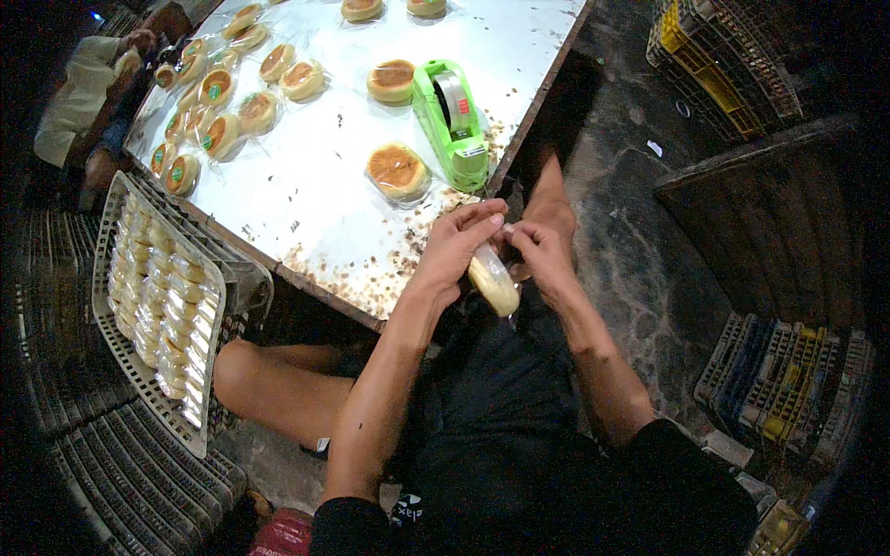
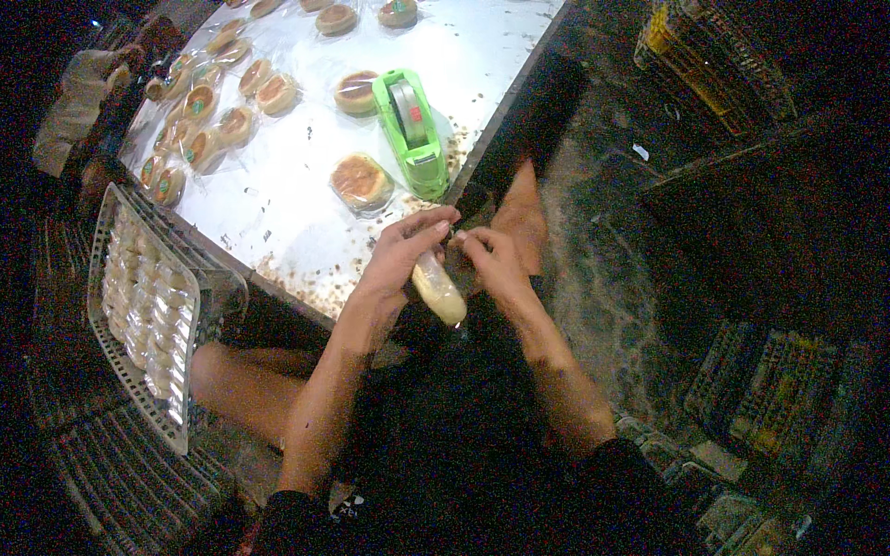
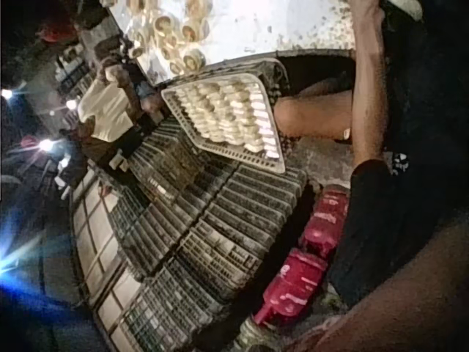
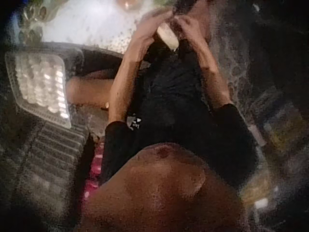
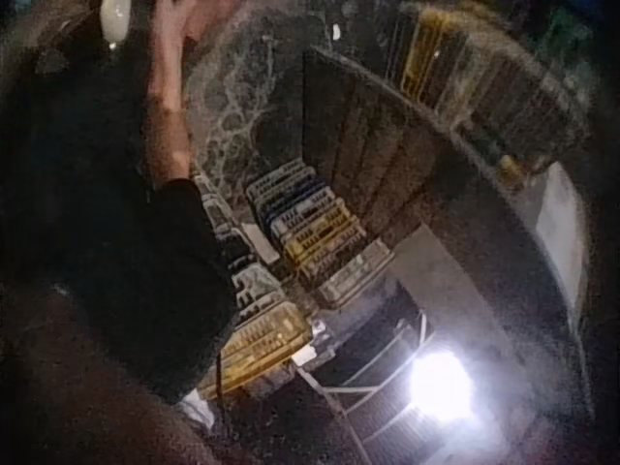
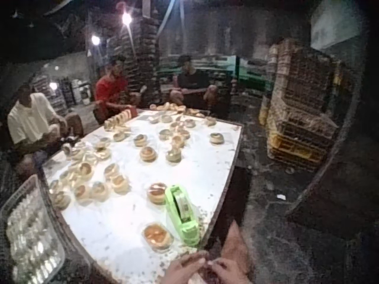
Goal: The person sits at a low table and individually wraps small round buns in clear plastic film using a handheld dispenser. They place each wrapped bun into a white plastic crate. The person occasionally moves the crate to make space and continues wrapping buns from a pile on the table.
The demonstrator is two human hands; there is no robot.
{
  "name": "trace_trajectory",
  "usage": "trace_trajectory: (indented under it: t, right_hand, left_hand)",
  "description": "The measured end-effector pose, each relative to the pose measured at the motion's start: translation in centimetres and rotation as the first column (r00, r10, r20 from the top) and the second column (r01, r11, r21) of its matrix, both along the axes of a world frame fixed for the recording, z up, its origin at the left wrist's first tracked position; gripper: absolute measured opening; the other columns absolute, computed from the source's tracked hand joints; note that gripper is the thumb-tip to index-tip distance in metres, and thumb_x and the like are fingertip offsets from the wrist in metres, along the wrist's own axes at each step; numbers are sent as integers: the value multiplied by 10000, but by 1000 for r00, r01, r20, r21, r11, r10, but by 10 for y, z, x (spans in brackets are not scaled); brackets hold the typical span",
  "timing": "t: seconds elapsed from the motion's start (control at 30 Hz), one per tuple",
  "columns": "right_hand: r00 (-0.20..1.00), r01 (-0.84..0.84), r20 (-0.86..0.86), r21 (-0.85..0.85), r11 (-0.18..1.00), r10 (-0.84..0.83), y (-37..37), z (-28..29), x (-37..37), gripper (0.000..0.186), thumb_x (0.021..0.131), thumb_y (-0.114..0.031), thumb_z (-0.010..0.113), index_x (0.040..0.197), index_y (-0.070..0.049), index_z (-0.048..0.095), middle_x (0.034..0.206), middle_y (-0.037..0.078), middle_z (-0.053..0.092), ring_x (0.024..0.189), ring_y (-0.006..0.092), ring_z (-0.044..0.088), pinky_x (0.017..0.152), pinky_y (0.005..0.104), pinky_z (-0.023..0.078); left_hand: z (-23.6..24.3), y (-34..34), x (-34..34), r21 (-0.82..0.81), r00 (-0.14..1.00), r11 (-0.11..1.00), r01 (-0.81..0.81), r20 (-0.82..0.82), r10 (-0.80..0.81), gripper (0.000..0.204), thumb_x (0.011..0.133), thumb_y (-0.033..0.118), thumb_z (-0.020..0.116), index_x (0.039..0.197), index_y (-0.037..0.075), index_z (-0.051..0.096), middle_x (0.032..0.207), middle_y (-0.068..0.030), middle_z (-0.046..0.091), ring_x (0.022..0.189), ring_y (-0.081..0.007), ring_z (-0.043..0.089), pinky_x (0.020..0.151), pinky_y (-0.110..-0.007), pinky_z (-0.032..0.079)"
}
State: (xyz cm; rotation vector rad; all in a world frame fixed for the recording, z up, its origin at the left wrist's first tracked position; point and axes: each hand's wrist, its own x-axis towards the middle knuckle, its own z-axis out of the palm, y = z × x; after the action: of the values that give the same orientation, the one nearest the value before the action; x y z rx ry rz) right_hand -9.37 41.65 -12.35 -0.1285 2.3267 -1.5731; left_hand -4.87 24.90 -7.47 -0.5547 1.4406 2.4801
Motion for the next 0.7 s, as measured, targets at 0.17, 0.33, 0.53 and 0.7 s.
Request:
trace_trajectory:
  t: [0.17,0.33,0.53,0.7]
  right_hand:
    - [979,158,168,-275,948,-115,-16,41,-45,283,930,-234,603,1070,12,624,887,76,638,782,118,589,697,255,469]
    - [924,-93,326,-311,946,198,-58,45,-65,303,946,-261,579,1027,28,625,840,47,633,704,100,568,626,229,448]
    - [994,-111,10,-33,993,111,-63,23,-61,346,918,-293,578,826,27,671,719,111,654,630,174,610,623,309,482]
    - [872,18,-325,769,639,367,-60,40,-71,390,854,-359,586,809,4,720,777,221,682,750,347,685,694,415,514]
  left_hand:
    - [12,10,4,171,997,982,-76,26,72,405,894,177,640,1245,-6,550,1140,-56,638,672,-74,553,617,-218,486]
    - [9,13,15,440,985,881,-171,84,150,396,914,249,626,1216,3,552,824,16,574,669,-71,560,597,-233,496]
    - [9,-16,46,14,992,1000,-14,123,13,299,899,241,642,1075,7,583,1021,-70,666,681,-85,561,590,-238,486]
    - [40,-80,33,-257,998,965,-50,33,60,309,892,248,640,1088,20,569,997,-93,681,704,-103,564,613,-239,479]
